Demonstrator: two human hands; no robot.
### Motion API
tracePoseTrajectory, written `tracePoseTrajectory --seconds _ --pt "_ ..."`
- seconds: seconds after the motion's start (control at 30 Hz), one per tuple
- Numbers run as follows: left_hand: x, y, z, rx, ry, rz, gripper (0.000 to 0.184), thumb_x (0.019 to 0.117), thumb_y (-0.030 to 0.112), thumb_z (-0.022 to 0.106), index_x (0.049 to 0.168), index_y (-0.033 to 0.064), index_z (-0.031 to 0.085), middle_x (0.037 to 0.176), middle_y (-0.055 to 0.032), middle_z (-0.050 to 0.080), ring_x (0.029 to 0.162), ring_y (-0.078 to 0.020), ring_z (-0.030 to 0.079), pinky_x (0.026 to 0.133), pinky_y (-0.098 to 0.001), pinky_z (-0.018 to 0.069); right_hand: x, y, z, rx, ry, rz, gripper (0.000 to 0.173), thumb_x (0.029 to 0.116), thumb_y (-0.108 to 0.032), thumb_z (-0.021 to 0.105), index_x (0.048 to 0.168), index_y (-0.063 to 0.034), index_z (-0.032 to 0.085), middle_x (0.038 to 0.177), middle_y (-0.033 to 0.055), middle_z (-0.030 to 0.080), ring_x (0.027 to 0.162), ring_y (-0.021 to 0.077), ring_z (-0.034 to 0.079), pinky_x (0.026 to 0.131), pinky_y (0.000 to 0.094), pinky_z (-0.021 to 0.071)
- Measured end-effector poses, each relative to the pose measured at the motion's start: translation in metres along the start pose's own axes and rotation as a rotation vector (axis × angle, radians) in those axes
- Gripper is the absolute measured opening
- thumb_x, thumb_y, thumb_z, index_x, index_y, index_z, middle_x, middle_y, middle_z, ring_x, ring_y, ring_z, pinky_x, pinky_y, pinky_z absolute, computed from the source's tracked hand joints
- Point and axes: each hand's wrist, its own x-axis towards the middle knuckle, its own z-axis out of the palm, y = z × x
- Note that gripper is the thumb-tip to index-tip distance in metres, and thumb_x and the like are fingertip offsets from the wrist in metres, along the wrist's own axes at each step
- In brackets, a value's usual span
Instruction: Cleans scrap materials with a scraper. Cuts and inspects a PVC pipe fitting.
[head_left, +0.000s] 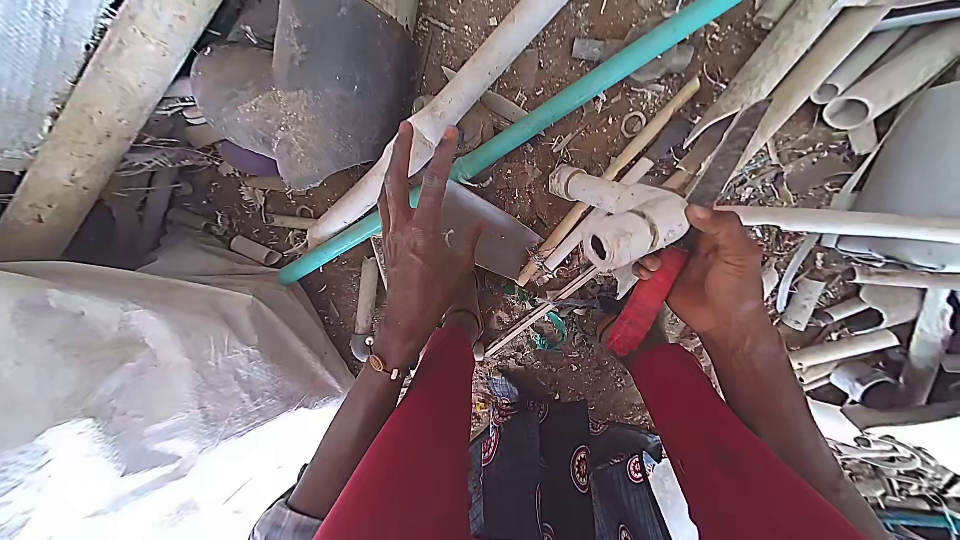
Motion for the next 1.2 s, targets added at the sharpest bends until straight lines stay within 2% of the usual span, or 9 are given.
tracePoseTrajectory --seconds 0.13,0.27,0.4,0.57,0.63,0.73,0.87,1.03,1.2 --pt "-0.001 -0.003 0.007 -0.076 0.012 0.024 0.033 0.0972 0.041 0.067 0.093 0.0096 0.077 0.096 -0.0065 0.075 0.085 -0.0165 0.07 0.076 -0.0408 0.0542 0.002 -0.003 -0.005 -0.102 -0.157 0.144 0.042 0.0951 -0.03 0.057 0.137 -0.0249 0.059 0.085 0.0029 0.068 0.058 0.0092 0.062 0.052 0.0241 0.0557" --pt "-0.002 -0.004 0.013 -0.071 -0.04 0.098 0.03 0.0988 0.031 0.066 0.12 0.0105 0.072 0.134 -0.009 0.064 0.124 -0.0234 0.062 0.102 -0.0465 0.0508 -0.013 0.003 0.009 -0.261 -0.196 0.175 0.057 0.0791 -0.016 0.072 0.134 -0.0205 0.059 0.08 0.002 0.064 0.051 0.0069 0.055 0.049 0.0219 0.0516" --pt "-0.004 0.015 0.008 -0.291 -0.187 -0.018 0.032 0.1052 0.034 0.054 0.118 0.0124 0.073 0.102 -0.0024 0.073 0.083 -0.0118 0.068 0.073 -0.0358 0.0567 -0.042 -0.006 0.016 -0.668 -0.452 -0.195 0.07 0.0769 -0.031 0.087 0.139 -0.0113 0.06 0.107 -0.006 0.072 0.088 -0.0002 0.068 0.077 0.0186 0.0598" --pt "0.007 0.054 0.0 -1.157 -0.543 -0.419 0.037 0.1094 0.036 0.037 0.123 0.0078 0.057 0.083 0.0002 0.067 0.075 -0.0067 0.067 0.073 -0.0238 0.0585 -0.045 -0.013 0.037 -0.804 -0.801 -0.433 0.061 0.0923 -0.016 0.073 0.15 -0.0116 0.053 0.121 -0.0025 0.074 0.076 -0.0061 0.063 0.063 0.0109 0.052" --pt "0.011 0.058 0.007 -1.027 -0.376 -0.263 0.029 0.1039 0.034 0.054 0.108 0.0054 0.058 0.071 0.006 0.06 0.061 -0.0026 0.06 0.06 -0.0213 0.0552 -0.051 -0.022 0.042 -0.866 -0.592 -0.622 0.048 0.1005 -0.024 0.064 0.144 -0.0076 0.053 0.1 -0.0041 0.073 0.065 -0.004 0.059 0.053 0.0122 0.0498" --pt "0.009 0.059 0.003 -0.62 -0.172 0.029 0.053 0.091 0.052 0.071 0.11 0.0031 0.067 0.087 0.0052 0.069 0.078 0.0045 0.065 0.073 -0.0179 0.0561 -0.067 -0.052 0.043 -0.839 -0.137 -0.928 0.039 0.1097 -0.045 0.043 0.13 -0.0145 0.056 0.094 -0.0033 0.072 0.067 0.0007 0.064 0.055 0.0181 0.0527" --pt "0.005 0.063 -0.008 -0.404 -0.081 0.175 0.047 0.087 0.044 0.076 0.109 0.0031 0.071 0.09 0.0009 0.074 0.085 0.0052 0.068 0.08 -0.0157 0.0553 -0.086 -0.076 0.037 -0.375 -0.115 -1.144 0.03 0.109 -0.046 0.044 0.114 -0.0237 0.063 0.091 -0.0034 0.075 0.07 0.011 0.073 0.057 0.0226 0.0604" --pt "0.003 0.067 -0.015 0.074 -0.191 0.042 0.052 0.0847 0.04 0.076 0.124 0.0064 0.071 0.087 -0.0177 0.074 0.08 -0.0374 0.073 0.071 -0.0573 0.0566 -0.053 -0.029 0.033 -1.451 -0.22 -0.843 0.028 0.1054 -0.024 0.04 0.102 -0.006 0.061 0.06 0.0027 0.052 0.048 0.0201 0.056 0.043 0.0361 0.0465" --pt "-0.003 0.057 -0.016 0.265 -0.182 0.002 0.042 0.0813 0.031 0.077 0.117 0.0087 0.071 0.077 -0.0192 0.07 0.071 -0.0441 0.07 0.06 -0.0606 0.053 -0.069 -0.043 0.028 -0.972 -0.018 -0.888 0.051 0.1117 -0.048 0.027 0.112 -0.0062 0.056 0.073 -0.004 0.063 0.055 0.0008 0.059 0.045 0.0208 0.0505"
